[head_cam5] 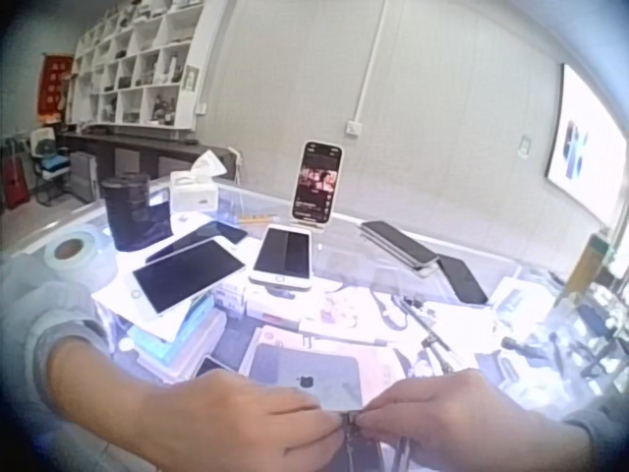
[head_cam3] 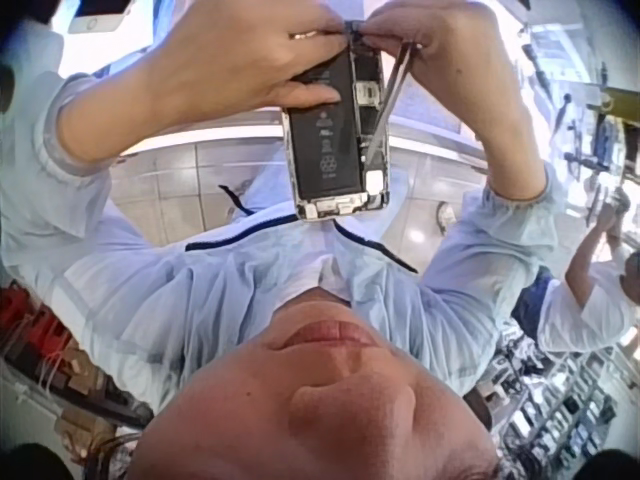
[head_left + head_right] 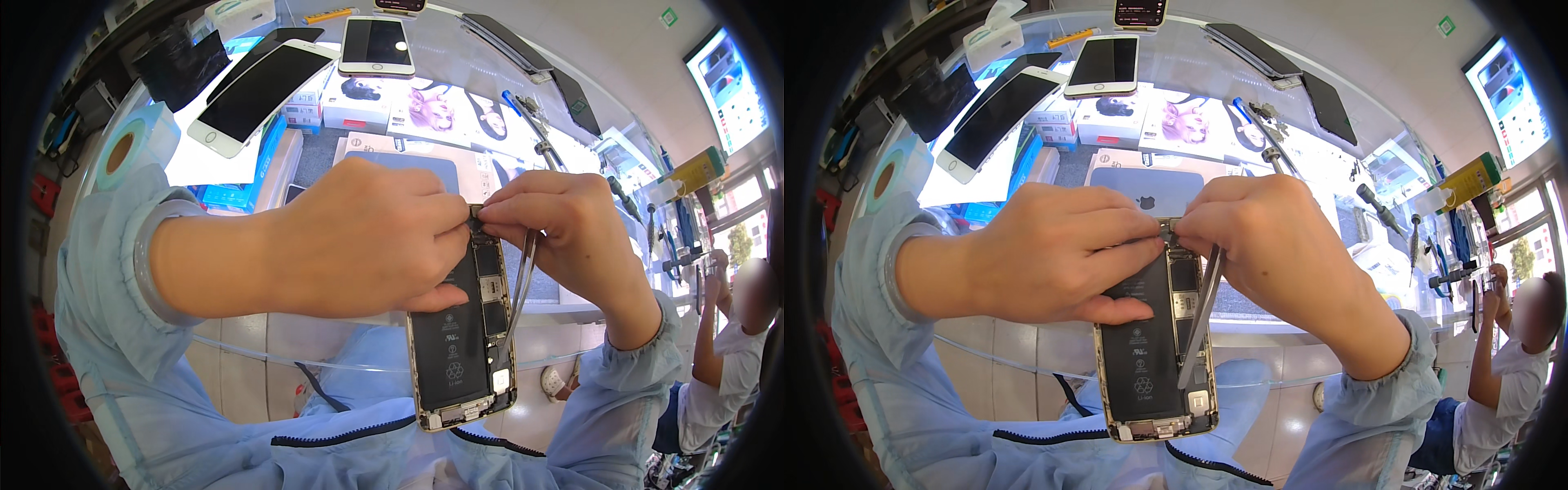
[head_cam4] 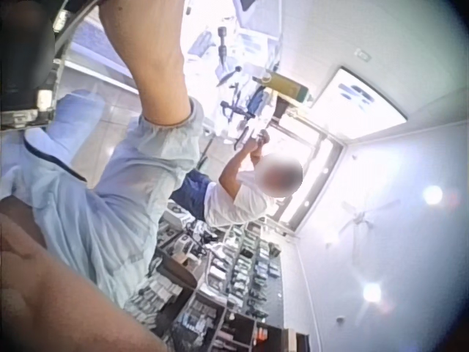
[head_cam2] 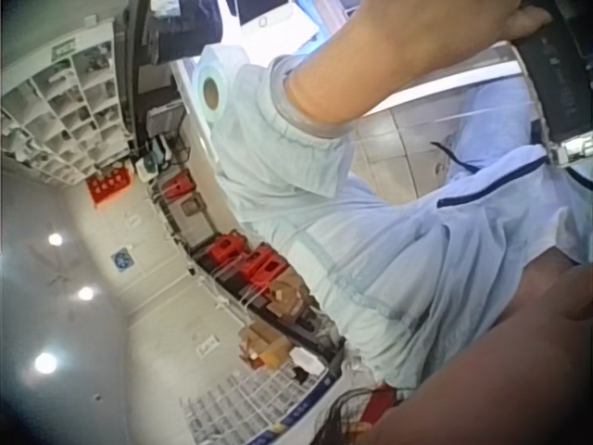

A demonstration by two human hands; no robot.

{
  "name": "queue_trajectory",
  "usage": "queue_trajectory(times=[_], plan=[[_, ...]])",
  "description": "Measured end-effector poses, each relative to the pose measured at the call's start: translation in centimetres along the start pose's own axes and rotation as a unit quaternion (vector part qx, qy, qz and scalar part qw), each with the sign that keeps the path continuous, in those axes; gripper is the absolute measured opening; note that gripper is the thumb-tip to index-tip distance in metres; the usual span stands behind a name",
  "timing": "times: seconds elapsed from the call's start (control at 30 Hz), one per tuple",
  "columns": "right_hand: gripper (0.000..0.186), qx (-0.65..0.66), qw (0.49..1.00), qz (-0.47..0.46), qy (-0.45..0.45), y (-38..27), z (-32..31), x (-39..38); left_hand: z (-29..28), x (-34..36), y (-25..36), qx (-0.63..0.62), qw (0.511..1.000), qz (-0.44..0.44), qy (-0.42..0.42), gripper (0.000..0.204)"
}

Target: The person disassembles a smartphone by removing screws and detaching internal components. They use a screwdriver and tweezers to carefully lift and separate parts, including the battery and display assembly.

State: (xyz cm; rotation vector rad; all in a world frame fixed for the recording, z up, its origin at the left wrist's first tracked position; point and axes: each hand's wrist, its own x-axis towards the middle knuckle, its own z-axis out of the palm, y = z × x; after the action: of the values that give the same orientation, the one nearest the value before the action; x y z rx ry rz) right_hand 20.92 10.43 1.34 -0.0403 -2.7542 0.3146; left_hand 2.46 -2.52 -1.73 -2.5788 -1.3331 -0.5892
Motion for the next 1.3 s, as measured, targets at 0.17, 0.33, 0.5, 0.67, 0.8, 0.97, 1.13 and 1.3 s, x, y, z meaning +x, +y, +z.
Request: queue_trajectory(times=[0.17, 0.33, 0.5, 0.67, 0.8, 0.97, 1.13, 1.3], plan=[[0.014, -0.025, 1.000, 0.008, -0.013, -0.4, 0.1, -0.2, 0.1, -0.1, 0.0, 0.002, 1.000, 0.004, 0.001, 0.040], [0.018, -0.064, 0.997, -0.049, -0.007, -0.4, 0.4, -0.9, 0.0, -0.1, -0.1, -0.006, 1.000, 0.003, -0.002, 0.041], [0.021, -0.121, 0.986, -0.112, -0.012, -0.5, 0.4, -1.1, 0.0, -0.1, -0.1, -0.009, 1.000, 0.002, -0.006, 0.040], [0.021, -0.141, 0.981, -0.133, -0.001, -0.4, 0.4, -1.1, -0.2, 0.0, -0.1, -0.009, 1.000, 0.002, -0.011, 0.040], [0.020, -0.142, 0.980, -0.138, 0.014, -0.3, 0.5, -1.1, -0.2, 0.0, 0.0, -0.004, 1.000, 0.002, -0.012, 0.041], [0.018, -0.142, 0.980, -0.139, 0.012, -0.3, 0.5, -1.1, -0.2, 0.1, 0.0, 0.001, 1.000, 0.003, -0.010, 0.041], [0.017, -0.139, 0.980, -0.143, 0.011, -0.2, 0.4, -1.2, -0.3, 0.2, 0.1, -0.001, 1.000, 0.001, -0.012, 0.040], [0.016, -0.148, 0.977, -0.149, 0.023, 0.1, 0.7, -1.1, -0.3, 0.3, 0.1, -0.002, 1.000, 0.003, -0.011, 0.041]])
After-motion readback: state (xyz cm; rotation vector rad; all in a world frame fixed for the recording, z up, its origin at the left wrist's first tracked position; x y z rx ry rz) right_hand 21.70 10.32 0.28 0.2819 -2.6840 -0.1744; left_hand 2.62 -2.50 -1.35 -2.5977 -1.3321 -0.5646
